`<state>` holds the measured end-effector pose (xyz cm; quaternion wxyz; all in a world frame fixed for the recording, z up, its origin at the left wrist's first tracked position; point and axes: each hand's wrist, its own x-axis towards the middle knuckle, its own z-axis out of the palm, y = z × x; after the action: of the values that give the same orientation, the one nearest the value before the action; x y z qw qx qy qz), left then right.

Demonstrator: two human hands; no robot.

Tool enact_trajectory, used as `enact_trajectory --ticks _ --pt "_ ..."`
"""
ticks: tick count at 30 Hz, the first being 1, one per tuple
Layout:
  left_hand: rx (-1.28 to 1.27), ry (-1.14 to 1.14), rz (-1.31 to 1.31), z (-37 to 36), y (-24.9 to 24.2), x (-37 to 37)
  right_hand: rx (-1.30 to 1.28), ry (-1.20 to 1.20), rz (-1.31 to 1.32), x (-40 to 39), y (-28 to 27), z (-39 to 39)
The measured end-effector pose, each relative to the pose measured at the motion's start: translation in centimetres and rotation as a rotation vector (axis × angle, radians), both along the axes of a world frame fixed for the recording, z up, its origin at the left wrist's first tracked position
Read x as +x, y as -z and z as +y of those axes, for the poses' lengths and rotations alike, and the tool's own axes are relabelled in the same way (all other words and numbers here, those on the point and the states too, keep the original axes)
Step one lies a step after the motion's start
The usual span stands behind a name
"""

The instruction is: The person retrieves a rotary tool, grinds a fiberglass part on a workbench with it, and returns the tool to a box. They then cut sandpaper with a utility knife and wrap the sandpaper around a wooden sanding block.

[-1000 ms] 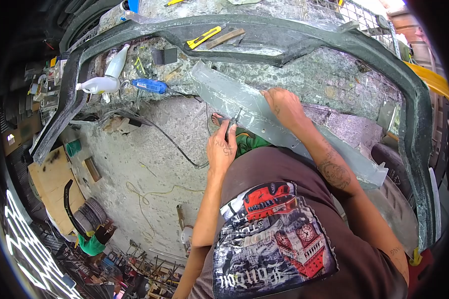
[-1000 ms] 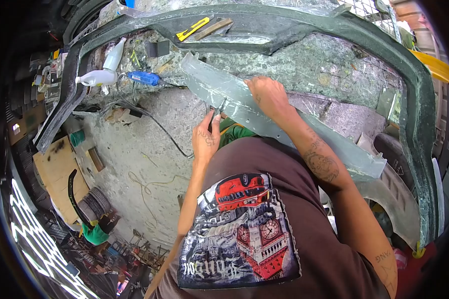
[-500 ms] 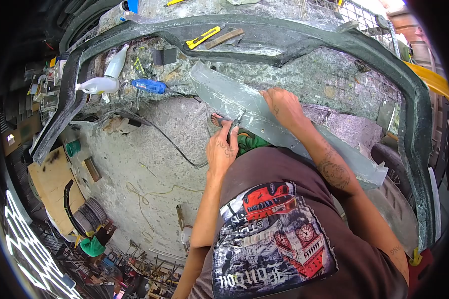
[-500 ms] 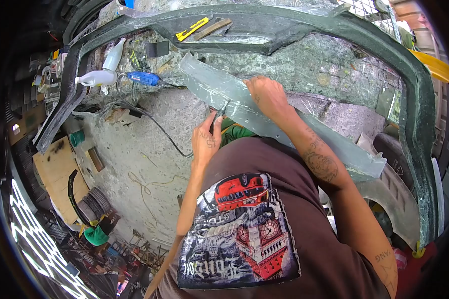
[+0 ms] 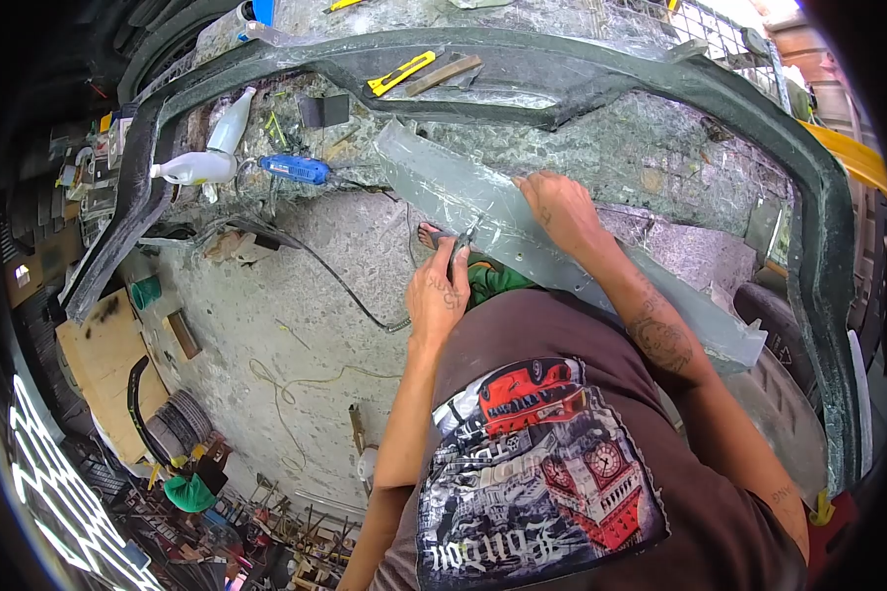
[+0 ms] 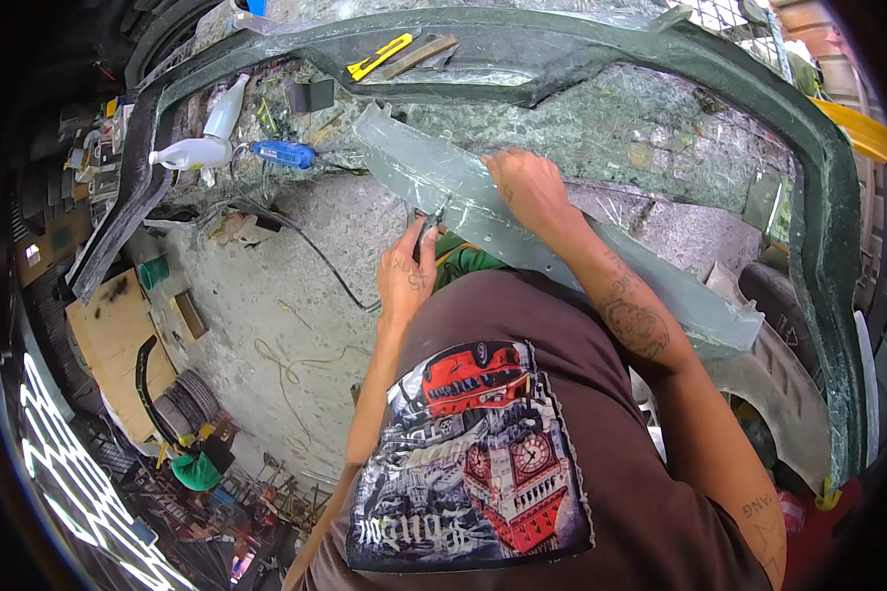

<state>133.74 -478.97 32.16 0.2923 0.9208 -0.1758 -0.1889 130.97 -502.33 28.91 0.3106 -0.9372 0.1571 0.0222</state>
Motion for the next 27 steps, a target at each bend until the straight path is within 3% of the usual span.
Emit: enact_trajectory --ticks 27 --pt "-0.012 0.062 -0.021 -0.1 -0.3 -0.8 0.023 0.015 0.014 -0.5 -0.1 0.1"
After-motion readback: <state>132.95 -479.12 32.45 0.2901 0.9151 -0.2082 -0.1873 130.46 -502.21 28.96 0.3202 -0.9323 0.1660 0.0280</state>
